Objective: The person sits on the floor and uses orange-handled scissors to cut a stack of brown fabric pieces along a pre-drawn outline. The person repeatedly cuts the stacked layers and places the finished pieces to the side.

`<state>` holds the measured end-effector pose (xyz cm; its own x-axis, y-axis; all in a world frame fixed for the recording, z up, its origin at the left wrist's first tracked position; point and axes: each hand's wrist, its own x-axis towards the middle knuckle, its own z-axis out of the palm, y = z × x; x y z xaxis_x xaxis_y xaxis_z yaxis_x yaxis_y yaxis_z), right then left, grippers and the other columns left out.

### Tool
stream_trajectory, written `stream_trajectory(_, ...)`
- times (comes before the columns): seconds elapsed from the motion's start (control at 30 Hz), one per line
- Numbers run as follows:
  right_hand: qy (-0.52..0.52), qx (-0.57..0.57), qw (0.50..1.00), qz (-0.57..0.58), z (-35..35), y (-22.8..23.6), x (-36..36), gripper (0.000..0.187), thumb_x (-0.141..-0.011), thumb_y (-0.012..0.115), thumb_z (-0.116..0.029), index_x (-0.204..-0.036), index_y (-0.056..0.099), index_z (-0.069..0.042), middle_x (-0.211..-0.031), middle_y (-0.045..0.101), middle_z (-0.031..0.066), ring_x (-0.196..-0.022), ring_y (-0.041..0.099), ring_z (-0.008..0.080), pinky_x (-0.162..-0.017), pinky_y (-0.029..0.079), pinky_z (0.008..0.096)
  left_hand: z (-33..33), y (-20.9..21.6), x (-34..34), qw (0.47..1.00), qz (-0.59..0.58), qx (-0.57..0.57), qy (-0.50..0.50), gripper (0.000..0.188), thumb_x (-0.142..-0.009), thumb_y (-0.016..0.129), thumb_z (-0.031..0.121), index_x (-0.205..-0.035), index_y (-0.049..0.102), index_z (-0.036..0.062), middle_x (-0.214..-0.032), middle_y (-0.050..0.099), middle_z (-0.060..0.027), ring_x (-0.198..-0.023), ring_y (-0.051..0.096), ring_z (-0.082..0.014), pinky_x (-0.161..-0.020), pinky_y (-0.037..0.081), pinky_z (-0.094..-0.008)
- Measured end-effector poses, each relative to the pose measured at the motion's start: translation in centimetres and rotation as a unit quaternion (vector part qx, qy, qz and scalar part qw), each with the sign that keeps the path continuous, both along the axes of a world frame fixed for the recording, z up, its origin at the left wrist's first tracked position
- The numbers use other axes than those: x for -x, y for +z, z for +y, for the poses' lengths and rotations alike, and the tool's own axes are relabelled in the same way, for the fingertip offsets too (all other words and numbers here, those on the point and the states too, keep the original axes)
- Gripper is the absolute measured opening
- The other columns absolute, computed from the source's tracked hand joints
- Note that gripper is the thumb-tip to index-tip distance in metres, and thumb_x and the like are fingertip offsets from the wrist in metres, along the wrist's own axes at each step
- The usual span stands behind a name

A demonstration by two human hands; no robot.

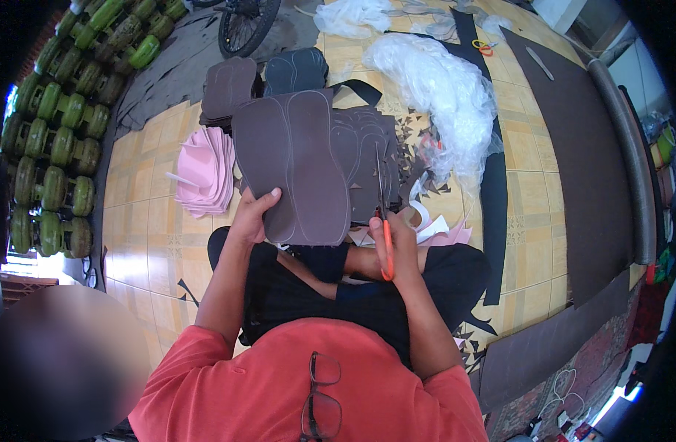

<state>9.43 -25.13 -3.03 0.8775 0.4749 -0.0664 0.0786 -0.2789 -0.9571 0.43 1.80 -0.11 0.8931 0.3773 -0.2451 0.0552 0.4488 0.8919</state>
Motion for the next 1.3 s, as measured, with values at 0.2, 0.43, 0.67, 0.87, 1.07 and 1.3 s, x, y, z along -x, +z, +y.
stream_trajectory(0.2,-0.025,0.022,0.997,-0.071,1.2,-0.4,-0.4,0.028,-0.095,0.058,-0.025,-0.089,0.053,0.002,-0.071,0.056,0.0196,-0.064,0.056,0.0354,-0.059,0.044,0.041,-0.7,0.2,1.0,0.996,0.049,0.007,-0.071,0.051,-0.084,0.07,0.014,-0.128,0.051,-0.0021,-0.116,0.061,-0.0111,-0.106,0.059,-0.0209,-0.092,0.047,-0.0355)
stream_trajectory(0.43,-0.071,0.047,0.981,-0.173,2.6,1.3,-1.3,0.027,-0.093,0.058,-0.022,-0.087,0.047,0.001,-0.071,0.053,0.024,-0.066,0.054,0.0432,-0.06,0.042,0.0453,-2.9,0.9,1.3,0.986,0.068,0.034,-0.146,0.055,-0.083,0.07,0.014,-0.132,0.049,-0.0013,-0.121,0.059,-0.0113,-0.112,0.056,-0.0212,-0.096,0.045,-0.0362)
stream_trajectory(0.67,-0.042,-0.005,0.99,-0.134,2.0,1.3,-1.4,0.03,-0.096,0.055,-0.026,-0.085,0.05,0.002,-0.067,0.052,0.0209,-0.064,0.054,0.0364,-0.063,0.043,0.0438,-3.6,0.1,1.3,0.989,0.066,0.055,-0.118,0.057,-0.079,0.072,0.013,-0.129,0.05,-0.0015,-0.114,0.062,-0.0118,-0.103,0.061,-0.0217,-0.091,0.049,-0.0365)
stream_trajectory(0.87,0.014,0.001,0.998,-0.056,0.4,1.4,-1.8,0.044,-0.098,0.051,-0.04,-0.08,0.056,0.0,-0.062,0.054,0.0087,-0.058,0.053,0.0189,-0.056,0.043,0.0346,-0.2,-0.4,1.7,0.987,0.096,0.024,-0.127,0.056,-0.078,0.073,0.013,-0.128,0.052,-0.0027,-0.115,0.063,-0.012,-0.103,0.061,-0.0214,-0.092,0.048,-0.0348)
stream_trajectory(1.07,-0.075,0.008,0.992,0.105,-1.8,-2.2,-1.5,0.049,-0.098,0.049,-0.043,-0.072,0.054,-0.002,-0.05,0.047,0.0027,-0.041,0.046,0.0119,-0.038,0.034,0.0263,3.9,-1.7,1.4,0.988,0.123,-0.041,-0.084,0.051,-0.08,0.072,0.016,-0.124,0.054,-0.002,-0.11,0.064,-0.0111,-0.097,0.063,-0.0197,-0.088,0.049,-0.034)
stream_trajectory(1.3,-0.155,-0.029,0.975,0.159,-5.6,-5.9,0.3,0.048,-0.098,0.05,-0.042,-0.071,0.052,-0.003,-0.048,0.042,0.0006,-0.034,0.041,0.0097,-0.032,0.029,0.0243,11.7,-2.3,-1.8,0.977,0.175,-0.106,-0.06,0.063,-0.083,0.072,0.027,-0.129,0.045,-0.0061,-0.104,0.065,-0.0168,-0.092,0.066,-0.024,-0.083,0.054,-0.0383)
